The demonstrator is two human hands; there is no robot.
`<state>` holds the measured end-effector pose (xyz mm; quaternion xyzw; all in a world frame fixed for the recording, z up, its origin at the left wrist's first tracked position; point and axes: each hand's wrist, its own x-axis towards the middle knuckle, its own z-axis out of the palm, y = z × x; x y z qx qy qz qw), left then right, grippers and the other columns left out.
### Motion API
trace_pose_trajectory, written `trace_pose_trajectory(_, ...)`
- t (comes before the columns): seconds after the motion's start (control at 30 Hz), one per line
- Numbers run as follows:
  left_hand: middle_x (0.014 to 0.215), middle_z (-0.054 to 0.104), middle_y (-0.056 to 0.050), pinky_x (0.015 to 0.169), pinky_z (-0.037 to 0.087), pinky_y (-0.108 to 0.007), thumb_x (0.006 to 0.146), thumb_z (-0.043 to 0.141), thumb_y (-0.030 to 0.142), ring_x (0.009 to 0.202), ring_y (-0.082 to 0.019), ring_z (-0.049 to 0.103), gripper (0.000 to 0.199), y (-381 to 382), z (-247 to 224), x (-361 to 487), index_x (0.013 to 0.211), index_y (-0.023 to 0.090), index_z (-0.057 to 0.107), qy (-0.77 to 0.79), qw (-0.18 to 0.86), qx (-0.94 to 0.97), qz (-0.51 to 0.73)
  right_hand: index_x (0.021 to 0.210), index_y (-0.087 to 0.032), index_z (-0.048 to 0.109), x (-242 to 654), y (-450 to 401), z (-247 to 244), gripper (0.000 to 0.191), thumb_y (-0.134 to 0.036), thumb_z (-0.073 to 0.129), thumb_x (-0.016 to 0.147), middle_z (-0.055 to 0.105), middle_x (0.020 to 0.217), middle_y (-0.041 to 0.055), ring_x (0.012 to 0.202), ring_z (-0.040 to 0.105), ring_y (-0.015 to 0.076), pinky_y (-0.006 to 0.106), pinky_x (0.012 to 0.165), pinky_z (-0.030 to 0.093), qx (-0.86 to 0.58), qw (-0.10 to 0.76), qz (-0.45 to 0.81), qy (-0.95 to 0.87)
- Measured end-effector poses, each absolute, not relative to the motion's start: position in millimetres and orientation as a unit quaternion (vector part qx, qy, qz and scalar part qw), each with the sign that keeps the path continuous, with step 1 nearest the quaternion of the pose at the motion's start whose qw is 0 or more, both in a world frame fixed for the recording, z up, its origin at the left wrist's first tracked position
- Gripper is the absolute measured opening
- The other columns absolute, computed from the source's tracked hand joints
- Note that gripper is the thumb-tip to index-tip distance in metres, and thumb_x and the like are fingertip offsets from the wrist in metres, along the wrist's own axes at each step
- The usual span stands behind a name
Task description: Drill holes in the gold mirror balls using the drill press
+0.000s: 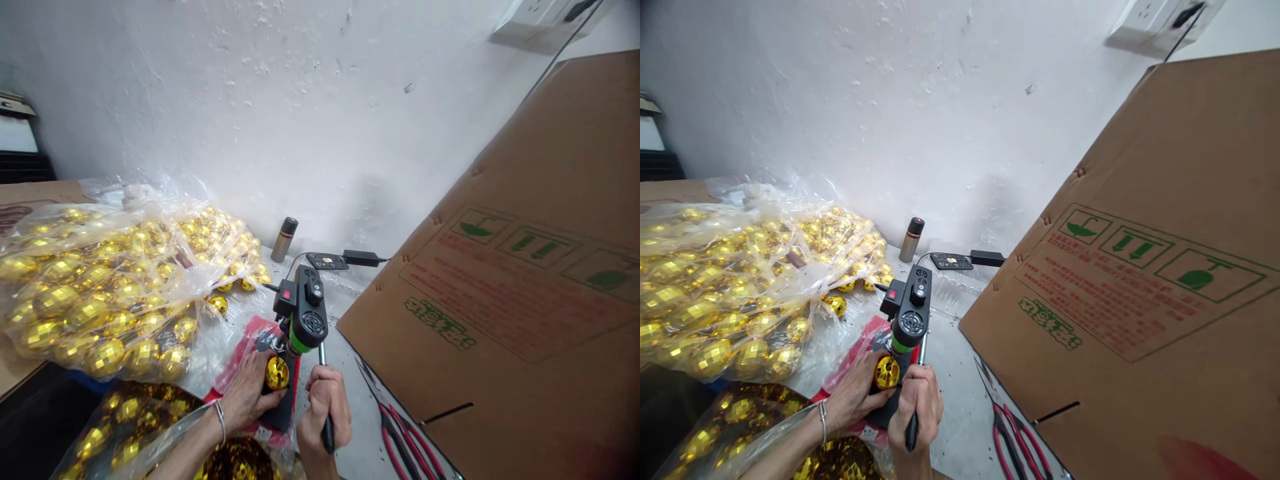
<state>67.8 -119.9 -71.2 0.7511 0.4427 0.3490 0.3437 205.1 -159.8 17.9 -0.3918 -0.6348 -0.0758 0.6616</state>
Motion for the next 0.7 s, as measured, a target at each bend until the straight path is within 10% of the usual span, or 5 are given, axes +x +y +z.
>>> trace_pose_trajectory(0.7,0.131,0.066,-0.015,0.109,0.049,-0.058,0.086,0.076,0.033,0.123,-0.037,0.06,0.058,-122,-69,69,0.139,0.022,0.056,0.458,0.378,0.731,0.337,0.077,-0.023,0.054,202,-166,16,0.03,-0.016,0.044,0.104,0.062,0.072,-0.0028,0.059,0.059,0.014,0.03,0.066,0.049,-0.399,0.623,-0.157,-0.654)
